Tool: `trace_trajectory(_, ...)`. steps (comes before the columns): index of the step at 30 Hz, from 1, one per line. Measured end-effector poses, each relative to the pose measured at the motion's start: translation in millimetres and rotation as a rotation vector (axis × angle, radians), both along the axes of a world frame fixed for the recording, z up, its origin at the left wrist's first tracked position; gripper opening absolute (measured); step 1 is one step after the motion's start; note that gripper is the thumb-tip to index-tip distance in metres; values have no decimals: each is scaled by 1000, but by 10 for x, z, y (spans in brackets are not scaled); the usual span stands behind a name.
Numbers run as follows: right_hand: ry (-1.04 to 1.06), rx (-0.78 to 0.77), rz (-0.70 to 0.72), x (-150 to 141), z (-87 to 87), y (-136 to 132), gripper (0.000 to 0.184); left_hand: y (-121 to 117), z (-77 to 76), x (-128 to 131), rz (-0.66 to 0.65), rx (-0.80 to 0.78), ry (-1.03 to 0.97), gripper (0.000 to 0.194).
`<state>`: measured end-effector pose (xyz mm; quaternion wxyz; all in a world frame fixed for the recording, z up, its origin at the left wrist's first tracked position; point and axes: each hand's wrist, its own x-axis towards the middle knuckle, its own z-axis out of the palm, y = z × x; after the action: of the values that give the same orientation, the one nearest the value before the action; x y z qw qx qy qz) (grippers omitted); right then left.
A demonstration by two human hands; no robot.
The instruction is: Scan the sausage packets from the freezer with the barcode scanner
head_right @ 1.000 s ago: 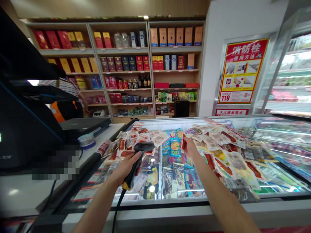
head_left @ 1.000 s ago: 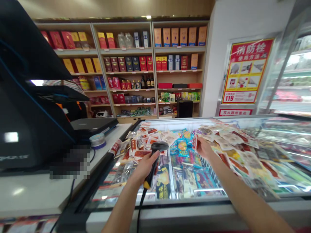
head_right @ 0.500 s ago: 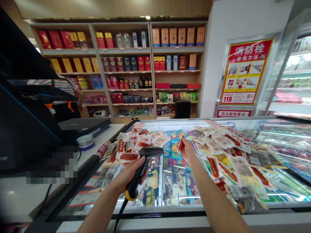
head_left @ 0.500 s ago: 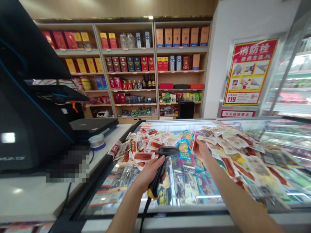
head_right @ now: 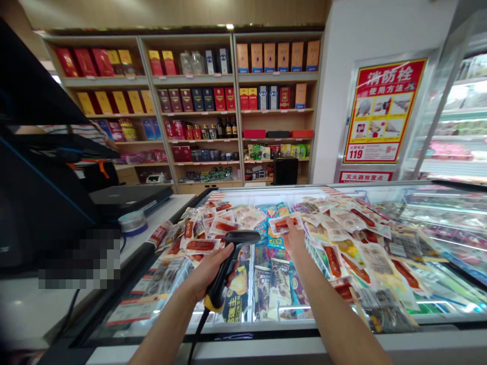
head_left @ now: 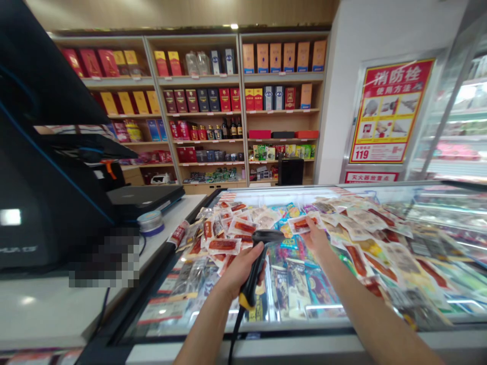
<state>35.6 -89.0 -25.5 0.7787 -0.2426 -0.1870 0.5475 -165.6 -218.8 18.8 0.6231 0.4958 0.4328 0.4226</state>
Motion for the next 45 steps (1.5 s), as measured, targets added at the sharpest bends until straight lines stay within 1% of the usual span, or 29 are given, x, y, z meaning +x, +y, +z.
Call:
trace_trajectory(4,64,34,-59,-74,9,-12,32,12,-56,125,14,-14,-19,41)
trace_trajectory(8,38,97,-87,-117,15,-23,33,-4,-72,182,34,-15,-39,42)
trace_trajectory(13,-17,113,-119,-132,6,-38,33,-22,-41,91,77,-20,-50,44)
trace_trajectory(16,-99,91,-183,-164,-19,-45,29,-33,-35,2,90,-18,-35,45)
trace_trajectory(18,-253,50,-261,-178,-28,-69,28,-43,-42,-61,91,-24,-40,45)
trace_trajectory(20,-525,14,-320,-164,-14,-117,28,-50,-53,-134,108,-27,-53,44)
trace_trajectory(22,-843,-5,-325,-117,23,-173,27,-51,-65,-213,116,-19,-63,43)
trace_trajectory(23,-976,-4,-300,-87,45,-196,26,-48,-68,-250,115,-15,-65,43)
trace_trajectory(24,-1064,-4,-267,-57,66,-213,24,-44,-70,-281,115,-13,-66,44)
trace_trajectory(25,-1100,-5,-232,-31,82,-222,24,-39,-69,-302,117,-16,-69,45)
trace_trajectory(26,-1085,-11,-210,-9,90,-222,24,-34,-66,-312,120,-21,-72,45)
trace_trajectory(27,-1030,-22,-220,5,89,-214,25,-30,-60,-310,122,-27,-79,45)
trace_trajectory(28,-970,-41,-265,14,80,-202,27,-29,-54,-297,122,-32,-88,45)
trace_trajectory(30,-932,-94,-442,17,40,-179,32,-33,-43,-250,122,-41,-107,43)
trace_trajectory(31,-989,-104,-515,15,13,-175,32,-38,-38,-223,118,-43,-115,42)
trace_trajectory(32,-1094,-96,-550,10,-15,-180,32,-44,-35,-199,113,-44,-119,41)
trace_trajectory(33,-1228,-68,-543,4,-43,-196,29,-49,-33,-181,107,-44,-120,41)
trace_trajectory(35,-1488,32,-452,-15,-88,-256,21,-54,-27,-165,97,-50,-115,40)
trace_trajectory(36,-1586,87,-402,-28,-102,-294,21,-52,-23,-164,97,-55,-112,40)
trace_trajectory(38,-1694,179,-343,-59,-111,-364,22,-40,-10,-168,101,-61,-104,40)
trace_trajectory(40,-1710,234,-298,-83,-97,-400,19,-21,2,-166,99,-50,-96,40)
trace_trajectory(42,-1631,220,-255,-82,-77,-388,13,-4,9,-152,87,-34,-87,39)
trace_trajectory(43,-1551,175,-243,-69,-68,-367,11,1,9,-140,80,-31,-82,40)
trace_trajectory(45,-1312,35,-260,-25,-56,-311,13,5,8,-115,53,-26,-70,41)
